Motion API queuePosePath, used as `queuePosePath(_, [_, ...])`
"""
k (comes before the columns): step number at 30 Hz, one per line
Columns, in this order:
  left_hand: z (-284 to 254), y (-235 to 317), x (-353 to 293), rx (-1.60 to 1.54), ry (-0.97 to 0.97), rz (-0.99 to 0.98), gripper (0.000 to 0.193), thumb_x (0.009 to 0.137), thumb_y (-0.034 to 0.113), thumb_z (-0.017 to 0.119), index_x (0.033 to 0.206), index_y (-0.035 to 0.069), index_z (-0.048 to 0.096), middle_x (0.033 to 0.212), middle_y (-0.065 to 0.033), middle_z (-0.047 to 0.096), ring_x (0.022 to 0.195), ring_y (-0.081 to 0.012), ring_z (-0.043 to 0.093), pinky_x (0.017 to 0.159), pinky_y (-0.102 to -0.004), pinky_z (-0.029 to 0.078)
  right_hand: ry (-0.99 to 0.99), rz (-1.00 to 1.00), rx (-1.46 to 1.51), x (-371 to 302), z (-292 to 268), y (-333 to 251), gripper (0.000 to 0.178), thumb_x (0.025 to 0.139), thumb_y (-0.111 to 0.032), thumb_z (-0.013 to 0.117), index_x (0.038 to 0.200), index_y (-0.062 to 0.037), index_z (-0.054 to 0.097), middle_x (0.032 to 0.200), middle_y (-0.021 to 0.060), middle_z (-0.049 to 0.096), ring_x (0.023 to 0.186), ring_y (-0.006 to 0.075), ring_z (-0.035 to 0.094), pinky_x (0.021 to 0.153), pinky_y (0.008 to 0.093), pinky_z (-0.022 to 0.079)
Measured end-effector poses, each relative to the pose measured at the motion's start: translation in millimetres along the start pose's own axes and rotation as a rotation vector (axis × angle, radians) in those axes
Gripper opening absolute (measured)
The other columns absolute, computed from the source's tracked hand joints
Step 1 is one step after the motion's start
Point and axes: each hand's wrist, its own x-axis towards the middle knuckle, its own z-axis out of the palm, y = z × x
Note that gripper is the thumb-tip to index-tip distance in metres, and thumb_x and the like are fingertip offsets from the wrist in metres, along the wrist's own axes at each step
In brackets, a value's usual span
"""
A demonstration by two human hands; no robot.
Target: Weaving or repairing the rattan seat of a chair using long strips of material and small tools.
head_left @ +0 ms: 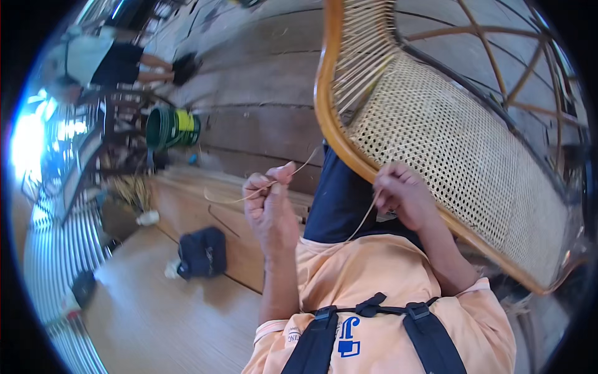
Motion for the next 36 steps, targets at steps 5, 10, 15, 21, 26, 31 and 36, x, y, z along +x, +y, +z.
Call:
queuePosePath(5, [90.7, -29.2, -5.6, -0.356, -0.1, -0.13, 0.015, 0.085, 0.003, 0.057, 0.096, 0.008, 0.046, 0.1, -0.0136, 0.06, 0.1, -0.0275, 0.058, 0.092, -0.0399, 0.044, -0.075, -0.048, 0.324, -7.2, 17.2, 0.7, 0.01, 0.088, -0.015, 0.056, 0.088, -0.0053, 0.056, 0.073, 0.002, 0.058, 0.061, 0.01, 0.059, 0.051, 0.0212, 0.047])
queuePosePath(10, [76.6, -54.2, -3.6, -0.222, -0.09, -0.237, 0.015, 0.086, 0.002, 0.055, 0.095, 0.007, 0.045, 0.1, -0.0143, 0.06, 0.098, -0.0249, 0.058, 0.089, -0.0365, 0.046, 0.052, -0.254, 0.435, 9.6, 18.6, -4.6, 0.012, 0.088, -0.013, 0.055, 0.095, -0.0029, 0.057, 0.074, 0.0036, 0.058, 0.061, 0.0108, 0.057, 0.053, 0.0217, 0.048])
queuePosePath(15, [65.7, -67.9, -6.6, -0.223, -0.01, -0.313, 0.011, 0.087, 0.001, 0.053, 0.093, 0.006, 0.046, 0.102, -0.0156, 0.06, 0.097, -0.0227, 0.058, 0.09, -0.0355, 0.045, 0.124, -0.217, 0.362, 19.0, 20.9, -5.6, 0.015, 0.089, -0.011, 0.053, 0.1, -0.0008, 0.057, 0.078, 0.0047, 0.059, 0.06, 0.0113, 0.057, 0.053, 0.0235, 0.049])
queuePosePath(21, [55.0, -76.1, 2.5, -0.168, 0.034, -0.198, 0.013, 0.09, 0.006, 0.05, 0.102, 0.002, 0.05, 0.106, -0.0159, 0.059, 0.098, -0.022, 0.057, 0.087, -0.0335, 0.045, 0.354, -0.246, 0.135, 58.2, -1.6, -23.9, 0.012, 0.089, -0.012, 0.054, 0.093, -0.0023, 0.057, 0.073, 0.0021, 0.056, 0.058, 0.0094, 0.054, 0.049, 0.0228, 0.046])
queuePosePath(26, [45.2, -80.7, 22.0, -0.058, 0.089, -0.273, 0.022, 0.092, 0.003, 0.043, 0.111, -0.002, 0.052, 0.105, -0.0135, 0.06, 0.097, -0.0202, 0.058, 0.087, -0.0309, 0.045, 0.432, -0.292, -0.034, 117.5, -53.7, -69.1, 0.014, 0.087, -0.017, 0.057, 0.083, -0.0032, 0.058, 0.065, 0.0039, 0.058, 0.048, 0.0093, 0.053, 0.041, 0.0228, 0.04])
queuePosePath(31, [51.1, -54.5, 33.9, 0.484, -0.036, 0.101, 0.021, 0.092, 0.002, 0.042, 0.109, -0.004, 0.053, 0.102, -0.0125, 0.061, 0.097, -0.0207, 0.058, 0.087, -0.0309, 0.045, 0.438, -0.122, -0.131, 141.1, -57.2, -83.3, 0.01, 0.087, -0.015, 0.058, 0.083, -0.0058, 0.058, 0.066, 0.0012, 0.055, 0.052, 0.0088, 0.051, 0.042, 0.0208, 0.038])
queuePosePath(36, [92.5, -23.8, 61.0, 0.933, -0.44, 0.216, 0.021, 0.088, 0.007, 0.049, 0.104, -0.001, 0.058, 0.094, -0.0142, 0.062, 0.089, -0.0242, 0.061, 0.078, -0.0321, 0.046, 0.15, -0.184, -0.113, 110.0, -38.1, -62.9, 0.011, 0.085, -0.015, 0.06, 0.081, -0.0053, 0.058, 0.065, 0.0008, 0.055, 0.05, 0.0083, 0.051, 0.041, 0.0211, 0.037])
